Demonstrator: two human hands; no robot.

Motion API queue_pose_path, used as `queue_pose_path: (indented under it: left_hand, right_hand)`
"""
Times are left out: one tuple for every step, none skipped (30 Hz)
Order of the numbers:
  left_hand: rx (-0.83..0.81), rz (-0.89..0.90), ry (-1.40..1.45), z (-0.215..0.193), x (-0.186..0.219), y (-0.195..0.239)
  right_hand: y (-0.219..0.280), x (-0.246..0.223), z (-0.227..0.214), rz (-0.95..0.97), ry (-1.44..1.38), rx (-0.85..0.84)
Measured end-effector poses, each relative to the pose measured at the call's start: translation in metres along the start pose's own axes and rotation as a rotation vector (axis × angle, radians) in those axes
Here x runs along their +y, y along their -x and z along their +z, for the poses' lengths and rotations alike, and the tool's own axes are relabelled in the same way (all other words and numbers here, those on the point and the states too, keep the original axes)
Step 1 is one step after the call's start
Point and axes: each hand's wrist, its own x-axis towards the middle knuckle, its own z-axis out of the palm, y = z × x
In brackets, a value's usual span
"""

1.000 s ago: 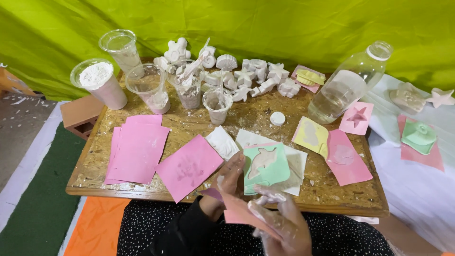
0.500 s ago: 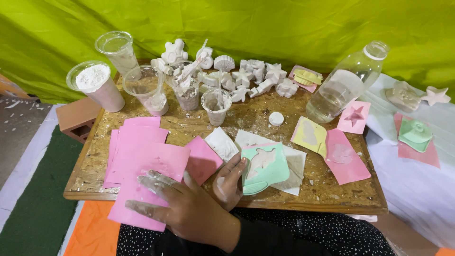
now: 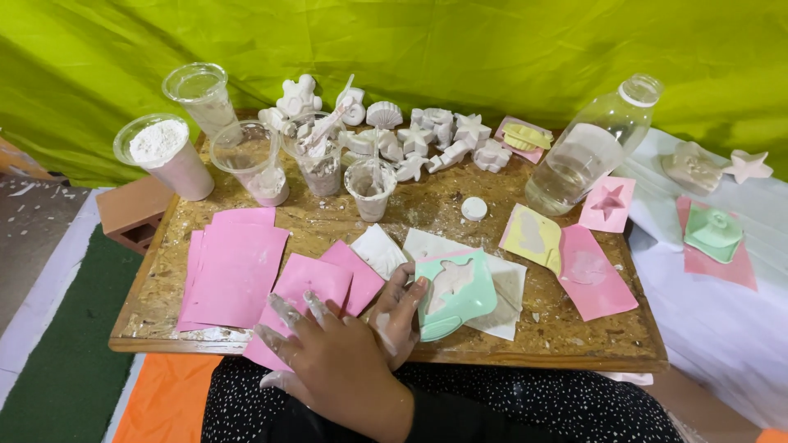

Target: Demolding plaster shapes from silicone molds and arranging them on colored paper squares.

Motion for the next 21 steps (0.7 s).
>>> queue_pose_path:
  left_hand:
    - [0.001, 0.000, 0.000, -0.007, -0.012, -0.005]
    - [-0.016, 0.146, -0.133, -0.015, -0.023, -0.010]
    - [-0.033, 0.291, -0.267, -0.023, -0.034, -0.016]
    - [-0.035, 0.293, -0.270, -0.037, -0.036, -0.023]
    - [-0.063, 0.512, -0.470, -0.051, -0.039, -0.031]
    - [-0.086, 0.732, -0.663, -0.065, -0.043, -0.038]
    - [-0.083, 0.733, -0.661, -0.071, -0.052, -0.046]
    - [-0.107, 0.950, -0.854, -0.077, -0.062, -0.054]
    - [-0.129, 1.166, -1.047, -0.083, -0.072, -0.061]
    - [-0.126, 1.166, -1.044, -0.056, -0.049, -0.042]
    - [-0.115, 0.638, -0.306, -0.030, -0.027, -0.022]
    - [-0.092, 0.077, 0.402, -0.003, -0.003, -0.004]
    - [-0.094, 0.078, 0.402, -0.006, -0.005, -0.003]
    - [-0.198, 0.133, 0.361, -0.010, -0.008, -0.002]
    - [-0.302, 0.186, 0.318, -0.013, -0.010, -0.001]
    - [-0.298, 0.186, 0.321, -0.013, -0.009, 0.000]
    - [-0.288, 0.217, 0.220, -0.014, -0.009, 0.001]
    - [-0.279, 0.247, 0.116, -0.015, -0.007, 0.001]
    - [-0.276, 0.247, 0.116, -0.016, -0.011, -0.002]
    - [-0.308, 0.236, 0.215, -0.017, -0.015, -0.006]
    - [-0.339, 0.225, 0.314, -0.018, -0.018, -0.009]
  right_hand:
    - [0.004, 0.000, -0.008, -0.001, -0.001, 0.000]
    - [0.007, 0.001, -0.016, 0.001, -0.032, 0.069]
    - [0.010, 0.001, -0.024, 0.003, -0.062, 0.139]
    - [0.019, 0.009, -0.031, 0.004, -0.061, 0.143]
    - [0.028, 0.016, -0.037, 0.062, -0.125, 0.289]
    - [0.037, 0.023, -0.043, 0.118, -0.191, 0.429]
    - [0.048, 0.040, -0.044, 0.115, -0.192, 0.427]
    - [0.059, 0.057, -0.046, 0.234, -0.206, 0.531]
    - [0.070, 0.074, -0.048, 0.356, -0.220, 0.632]
    - [0.077, 0.085, -0.052, 0.354, -0.220, 0.629]
    - [0.085, 0.096, -0.057, 0.566, -0.378, 0.643]
    - [0.091, 0.108, -0.062, 0.777, -0.535, 0.655]
    - [0.089, 0.112, -0.068, 0.775, -0.534, 0.656]
    - [0.087, 0.116, -0.074, 0.997, -0.660, 0.556]
    - [0.085, 0.121, -0.079, 1.217, -0.783, 0.444]
    - [0.086, 0.126, -0.077, 1.218, -0.783, 0.438]
    - [0.086, 0.131, -0.075, 1.316, -0.775, 0.225]
    - [0.086, 0.136, -0.072, 1.402, -0.764, 0.009]
    - [0.090, 0.140, -0.061, 1.403, -0.766, 0.006]
    - [0.093, 0.144, -0.049, 1.348, -1.063, 0.232]
    - [0.097, 0.149, -0.037, 1.261, -1.352, 0.463]
